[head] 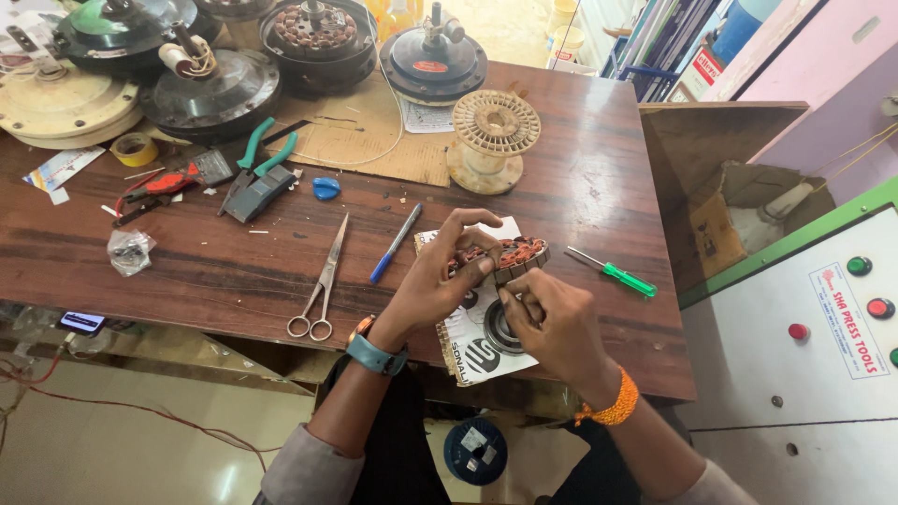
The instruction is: The person repairs a fan motor armature at a workbench, holding the rotor and working copper wire into its slots by hand, turning the armature as they go. They briefly pick up a green screwdriver and continue fitting the winding, with other fan motor parts on the table.
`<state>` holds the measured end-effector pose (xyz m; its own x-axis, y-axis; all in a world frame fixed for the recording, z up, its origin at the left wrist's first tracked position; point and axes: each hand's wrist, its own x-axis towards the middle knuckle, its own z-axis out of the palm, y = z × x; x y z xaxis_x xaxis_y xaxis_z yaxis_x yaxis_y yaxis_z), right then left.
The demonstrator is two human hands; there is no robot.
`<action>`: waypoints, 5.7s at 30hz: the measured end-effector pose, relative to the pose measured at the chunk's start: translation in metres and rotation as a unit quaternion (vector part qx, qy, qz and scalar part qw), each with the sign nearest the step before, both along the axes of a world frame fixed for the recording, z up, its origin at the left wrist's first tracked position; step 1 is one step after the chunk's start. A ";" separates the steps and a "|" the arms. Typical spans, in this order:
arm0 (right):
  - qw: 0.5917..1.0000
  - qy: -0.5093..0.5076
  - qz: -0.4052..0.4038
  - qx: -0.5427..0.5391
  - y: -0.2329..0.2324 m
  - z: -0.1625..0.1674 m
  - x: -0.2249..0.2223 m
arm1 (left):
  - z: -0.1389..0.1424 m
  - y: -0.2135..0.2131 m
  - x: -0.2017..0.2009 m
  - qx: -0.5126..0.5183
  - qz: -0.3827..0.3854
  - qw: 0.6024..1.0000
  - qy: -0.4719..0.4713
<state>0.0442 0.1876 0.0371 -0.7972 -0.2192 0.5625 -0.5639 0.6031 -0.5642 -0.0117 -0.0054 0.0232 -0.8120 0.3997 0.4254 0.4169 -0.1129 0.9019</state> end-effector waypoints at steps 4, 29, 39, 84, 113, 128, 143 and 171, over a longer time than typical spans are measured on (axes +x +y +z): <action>1.000 -0.014 -0.012 -0.014 0.004 -0.029 0.004 | 0.006 0.000 0.005 -0.045 0.068 0.992 0.092; 0.986 0.073 0.078 0.129 0.023 0.042 -0.070 | -0.010 0.036 0.012 -0.040 0.215 0.964 0.148; 0.988 0.099 0.079 0.087 0.020 0.042 -0.056 | 0.006 0.009 -0.006 0.155 -0.047 0.972 -0.169; 0.985 0.056 0.140 0.082 0.037 0.039 -0.077 | 0.014 0.024 -0.001 0.087 -0.023 0.980 -0.175; 0.980 -0.141 -0.070 -0.122 0.055 -0.022 0.008 | 0.003 0.033 0.029 -0.180 0.292 0.914 0.218; 0.994 -0.057 0.003 0.097 0.025 0.046 -0.059 | -0.015 0.046 0.020 -0.103 0.293 0.933 0.181; 0.997 -0.064 -0.038 0.025 0.010 0.035 -0.018 | -0.004 0.011 0.001 0.130 -0.020 0.980 -0.152; 0.998 0.010 -0.054 0.028 0.026 0.043 -0.037 | -0.011 0.040 0.016 -0.131 0.249 0.917 0.281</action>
<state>0.0072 0.2133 0.0804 -0.8061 -0.1635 0.5687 -0.5050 0.6909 -0.5173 0.0042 0.0346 0.0126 -0.6030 0.1867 0.7756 0.7656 0.4083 0.4970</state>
